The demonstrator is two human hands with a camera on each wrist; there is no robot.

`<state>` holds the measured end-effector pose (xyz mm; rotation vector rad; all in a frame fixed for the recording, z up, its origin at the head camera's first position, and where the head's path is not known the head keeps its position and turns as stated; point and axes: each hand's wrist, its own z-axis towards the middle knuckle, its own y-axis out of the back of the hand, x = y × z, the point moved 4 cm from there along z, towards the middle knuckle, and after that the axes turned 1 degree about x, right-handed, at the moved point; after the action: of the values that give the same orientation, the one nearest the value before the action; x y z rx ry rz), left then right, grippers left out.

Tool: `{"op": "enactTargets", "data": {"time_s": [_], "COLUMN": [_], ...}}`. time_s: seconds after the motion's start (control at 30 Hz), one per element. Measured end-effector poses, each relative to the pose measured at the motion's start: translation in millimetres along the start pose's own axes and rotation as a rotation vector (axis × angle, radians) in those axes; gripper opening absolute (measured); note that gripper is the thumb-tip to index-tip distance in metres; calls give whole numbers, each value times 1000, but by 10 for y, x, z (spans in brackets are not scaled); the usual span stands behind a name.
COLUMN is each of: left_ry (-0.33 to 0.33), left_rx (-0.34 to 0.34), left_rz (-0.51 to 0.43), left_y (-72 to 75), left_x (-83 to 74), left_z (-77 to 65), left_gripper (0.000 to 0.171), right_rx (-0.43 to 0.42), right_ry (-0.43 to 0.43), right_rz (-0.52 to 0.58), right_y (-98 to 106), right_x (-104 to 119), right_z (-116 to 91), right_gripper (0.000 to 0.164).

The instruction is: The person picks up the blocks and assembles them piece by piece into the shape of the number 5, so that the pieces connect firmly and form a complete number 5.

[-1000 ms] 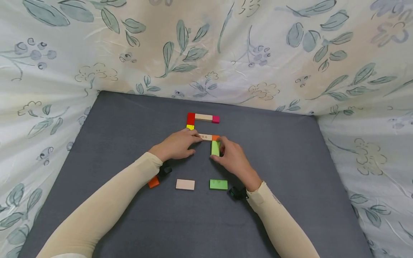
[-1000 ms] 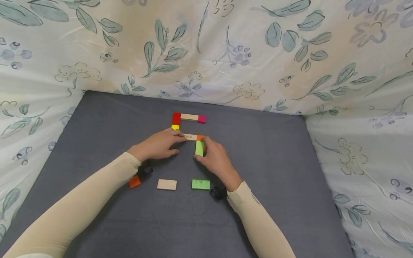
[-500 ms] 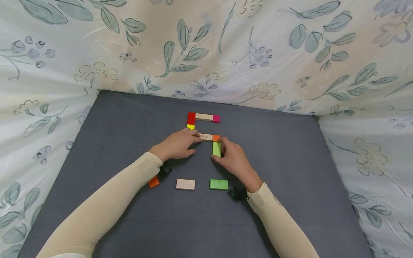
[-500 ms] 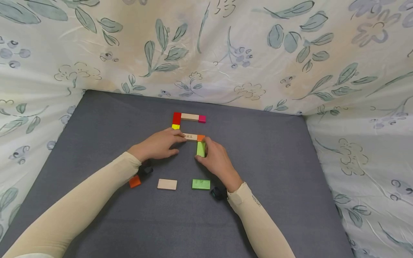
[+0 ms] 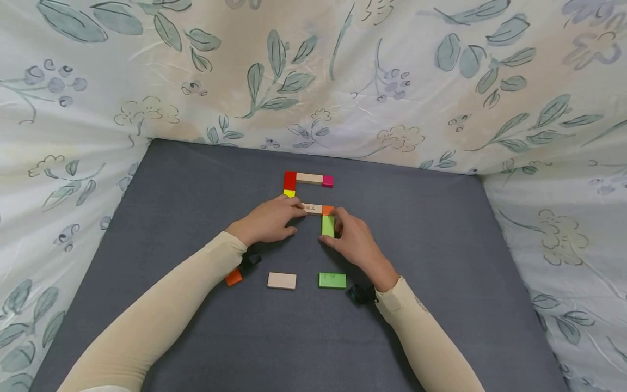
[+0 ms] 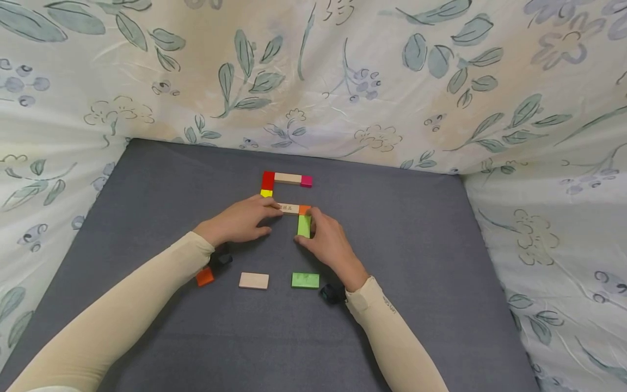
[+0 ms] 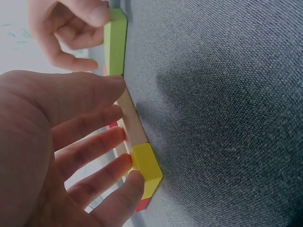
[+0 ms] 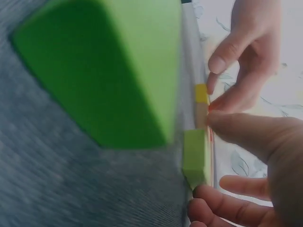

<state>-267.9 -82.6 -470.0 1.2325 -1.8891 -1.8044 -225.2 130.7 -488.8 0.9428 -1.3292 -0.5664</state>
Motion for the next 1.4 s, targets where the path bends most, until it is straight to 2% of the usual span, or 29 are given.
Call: {"op": "enactTargets", "data": {"time_s": [0.27,0.5,0.63,0.77,1.0,1.4], "left_ry": [4,-7,-7,-13,-11,-2], "left_rx": [6,-2,-2,-4,-19,-17], "left_rz": [2,7,8,1,-8,-18], "left_y": [3,-10,-29,-46,-22,-21], "left_x": [14,33,45,50,36,36], "left_z": [2,12,10,1,0,18], "left_gripper": [54,55,54,54,54,54], "right_rx": [-61,-14,32,55,36,13], "right_ry": [55,93,105,98,96,21], "right_rz": [79,85,95,113,103,75], "right_y": [213,207,138,79,52,60], "right_x": [-110,-152,-153,-171,-187,-158], "right_z": [128,274,328,342,389,403], "right_gripper": [46,46,38,28,8,5]}}
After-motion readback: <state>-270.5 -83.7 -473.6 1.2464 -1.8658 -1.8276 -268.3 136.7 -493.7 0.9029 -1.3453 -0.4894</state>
